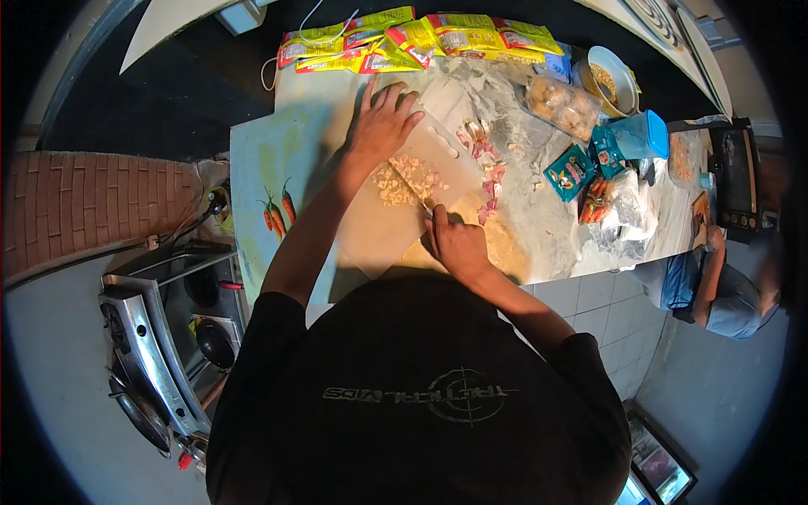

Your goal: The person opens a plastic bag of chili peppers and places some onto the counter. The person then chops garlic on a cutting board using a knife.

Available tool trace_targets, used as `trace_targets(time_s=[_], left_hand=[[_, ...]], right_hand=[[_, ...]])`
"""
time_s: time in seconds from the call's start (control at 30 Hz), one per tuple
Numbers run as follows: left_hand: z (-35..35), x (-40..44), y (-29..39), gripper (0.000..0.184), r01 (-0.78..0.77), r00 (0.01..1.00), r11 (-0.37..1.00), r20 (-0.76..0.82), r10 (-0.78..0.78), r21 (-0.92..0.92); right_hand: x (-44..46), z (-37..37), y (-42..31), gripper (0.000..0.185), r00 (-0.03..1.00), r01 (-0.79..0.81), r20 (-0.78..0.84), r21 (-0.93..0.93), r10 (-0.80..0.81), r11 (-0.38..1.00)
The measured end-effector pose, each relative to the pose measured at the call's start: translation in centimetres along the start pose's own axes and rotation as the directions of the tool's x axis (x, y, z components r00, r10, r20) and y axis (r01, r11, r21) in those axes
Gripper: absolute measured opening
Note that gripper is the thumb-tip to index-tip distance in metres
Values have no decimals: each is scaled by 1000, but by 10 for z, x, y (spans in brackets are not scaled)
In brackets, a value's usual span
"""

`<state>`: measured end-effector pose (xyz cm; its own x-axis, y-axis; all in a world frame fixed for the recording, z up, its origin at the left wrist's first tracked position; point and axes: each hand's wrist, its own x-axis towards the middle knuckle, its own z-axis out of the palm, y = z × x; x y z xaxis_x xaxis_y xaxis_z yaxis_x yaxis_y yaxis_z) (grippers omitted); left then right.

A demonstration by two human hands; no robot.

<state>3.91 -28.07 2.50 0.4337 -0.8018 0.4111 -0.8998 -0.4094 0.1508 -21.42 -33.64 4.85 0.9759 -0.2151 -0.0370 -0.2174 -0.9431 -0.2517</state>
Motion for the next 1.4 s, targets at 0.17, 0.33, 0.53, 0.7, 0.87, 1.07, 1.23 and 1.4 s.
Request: trace_targets(time_s=[0.17, 0.33, 0.53, 0.7, 0.87, 1.07, 1.23, 1.4], left_hand=[[4, 6, -4, 40, -6, 1000, 996, 28, 9, -91], [4, -2, -5, 40, 2, 998, 991, 60, 6, -132], [3, 0, -2, 40, 6, 994, 993, 112, 8, -120], [2, -1, -6, 41, 9, 998, 992, 65, -1, -127], [-12, -5, -12, 41, 64, 997, 991, 55, -58, -119], [-4, -14, -17, 41, 75, 997, 992, 38, -72, -98], [-5, -12, -17, 40, 89, 995, 990, 58, -83, -110], [-11, -12, -17, 39, 95, 995, 987, 22, -93, -131]], right_hand=[[3, -13, -5, 29, 999, -24, 49, 3, 23, 1000], [1, -15, -15, 28, 990, -57, 130, 3, 56, 998], [-2, 22, -6, 26, 995, 13, -96, 37, -9, 999], [-1, 3, -9, 24, 1000, -20, 24, 3, 20, 1000], [3, -9, -19, 24, 996, -15, 93, 28, 12, 1000], [4, 18, -12, 22, 999, 45, -14, 10, -45, 999], [4, 14, -16, 22, 995, 45, -89, 15, -44, 999], [5, 3, -11, 27, 998, 56, -6, 8, -56, 998]])
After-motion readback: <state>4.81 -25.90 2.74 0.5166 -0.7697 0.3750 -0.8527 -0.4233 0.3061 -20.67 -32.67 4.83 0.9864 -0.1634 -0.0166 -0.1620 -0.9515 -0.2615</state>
